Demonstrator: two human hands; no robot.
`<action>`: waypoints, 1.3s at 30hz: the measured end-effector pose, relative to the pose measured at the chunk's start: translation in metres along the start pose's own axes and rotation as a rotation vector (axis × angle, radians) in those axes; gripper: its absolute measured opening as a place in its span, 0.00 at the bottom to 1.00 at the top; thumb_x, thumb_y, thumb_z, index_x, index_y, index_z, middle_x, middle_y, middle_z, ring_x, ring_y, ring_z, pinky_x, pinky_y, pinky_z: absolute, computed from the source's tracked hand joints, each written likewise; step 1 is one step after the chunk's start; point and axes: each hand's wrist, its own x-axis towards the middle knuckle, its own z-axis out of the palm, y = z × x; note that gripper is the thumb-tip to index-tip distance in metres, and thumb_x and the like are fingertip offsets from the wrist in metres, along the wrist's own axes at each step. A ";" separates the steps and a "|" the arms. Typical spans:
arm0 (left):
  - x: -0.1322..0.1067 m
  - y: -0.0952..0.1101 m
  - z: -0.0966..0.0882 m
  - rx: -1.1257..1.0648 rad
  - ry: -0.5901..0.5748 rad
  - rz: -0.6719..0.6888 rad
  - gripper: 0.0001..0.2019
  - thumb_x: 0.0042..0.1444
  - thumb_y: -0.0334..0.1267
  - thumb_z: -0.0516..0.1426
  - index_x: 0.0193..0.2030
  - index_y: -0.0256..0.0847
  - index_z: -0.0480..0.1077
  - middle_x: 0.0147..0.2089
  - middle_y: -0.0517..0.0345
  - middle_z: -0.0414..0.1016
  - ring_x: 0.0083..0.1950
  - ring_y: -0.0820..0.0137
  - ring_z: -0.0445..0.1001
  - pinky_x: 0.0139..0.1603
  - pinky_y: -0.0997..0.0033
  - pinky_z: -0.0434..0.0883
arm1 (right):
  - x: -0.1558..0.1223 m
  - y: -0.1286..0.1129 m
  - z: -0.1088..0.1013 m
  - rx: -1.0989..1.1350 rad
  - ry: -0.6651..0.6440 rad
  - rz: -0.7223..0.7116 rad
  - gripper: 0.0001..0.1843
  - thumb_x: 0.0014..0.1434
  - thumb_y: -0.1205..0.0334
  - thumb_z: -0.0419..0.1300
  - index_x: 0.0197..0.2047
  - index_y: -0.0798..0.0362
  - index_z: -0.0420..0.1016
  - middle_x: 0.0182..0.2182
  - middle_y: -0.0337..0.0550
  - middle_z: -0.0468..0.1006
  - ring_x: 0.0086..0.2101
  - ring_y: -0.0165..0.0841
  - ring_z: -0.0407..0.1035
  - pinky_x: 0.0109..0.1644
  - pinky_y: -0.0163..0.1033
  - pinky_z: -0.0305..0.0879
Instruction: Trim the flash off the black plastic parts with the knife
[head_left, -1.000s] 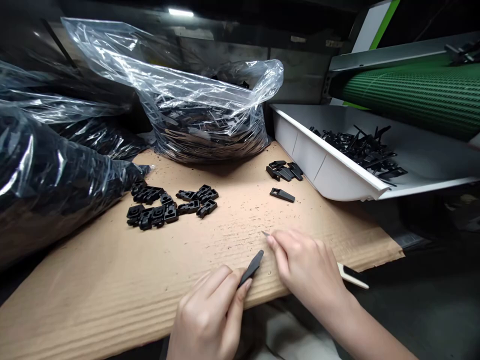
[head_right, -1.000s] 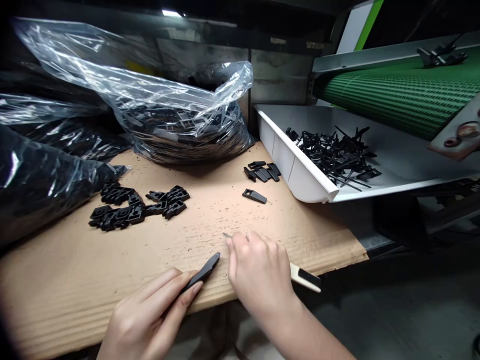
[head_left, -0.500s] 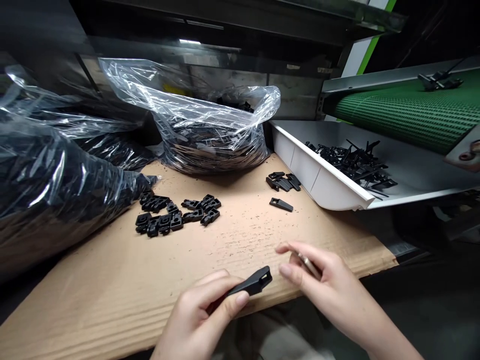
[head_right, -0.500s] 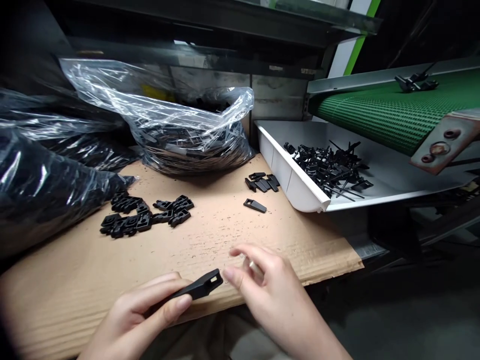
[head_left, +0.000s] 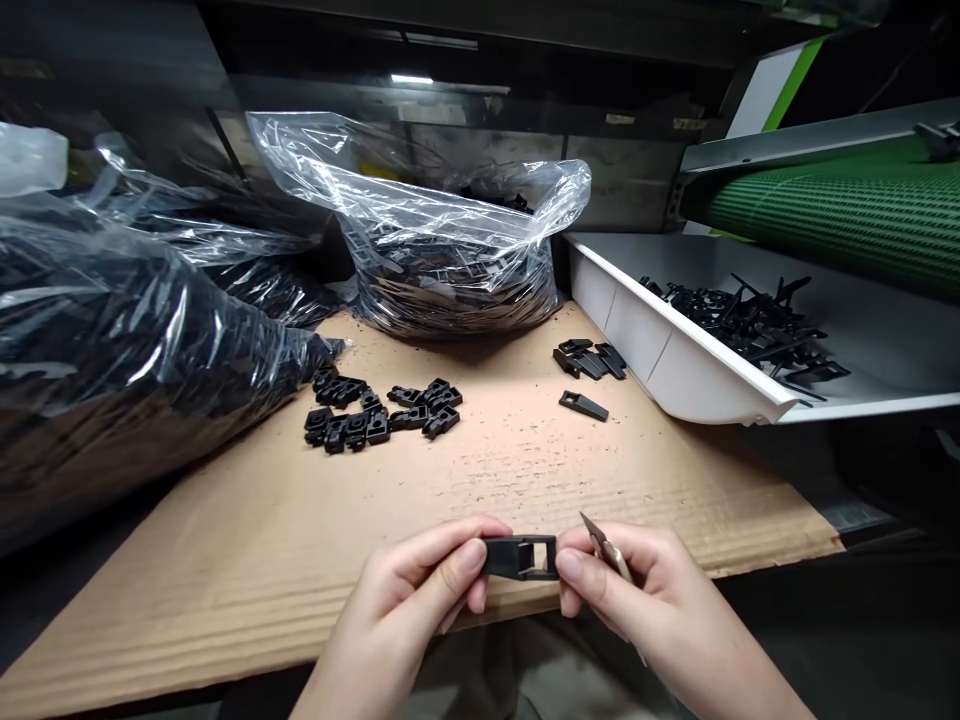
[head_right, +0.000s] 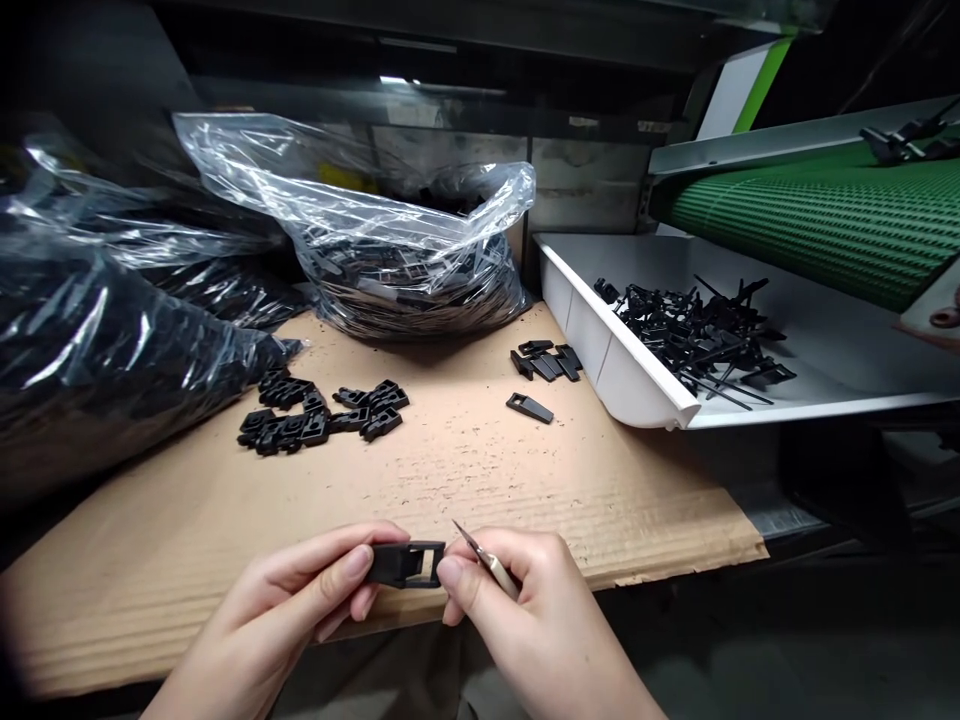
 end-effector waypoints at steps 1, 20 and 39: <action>0.000 -0.001 -0.001 0.005 -0.013 0.010 0.12 0.48 0.44 0.58 0.33 0.39 0.77 0.19 0.62 0.65 0.23 0.76 0.60 0.23 0.79 0.57 | 0.000 0.001 0.001 -0.037 0.009 -0.029 0.17 0.56 0.57 0.54 0.20 0.56 0.67 0.16 0.34 0.61 0.20 0.24 0.54 0.23 0.31 0.49; 0.011 0.003 0.022 -0.323 -0.154 -0.072 0.12 0.42 0.40 0.64 0.33 0.36 0.73 0.27 0.58 0.75 0.30 0.72 0.72 0.30 0.77 0.69 | -0.010 0.020 0.030 -0.881 0.383 -0.894 0.10 0.58 0.65 0.54 0.42 0.58 0.70 0.27 0.46 0.76 0.25 0.34 0.71 0.24 0.34 0.67; 0.004 -0.007 0.022 -0.008 -0.062 0.234 0.04 0.49 0.34 0.58 0.28 0.39 0.75 0.24 0.61 0.71 0.25 0.74 0.69 0.27 0.80 0.69 | 0.001 0.025 0.001 -0.741 0.406 -0.705 0.09 0.58 0.72 0.51 0.37 0.57 0.71 0.25 0.45 0.72 0.28 0.34 0.67 0.31 0.38 0.64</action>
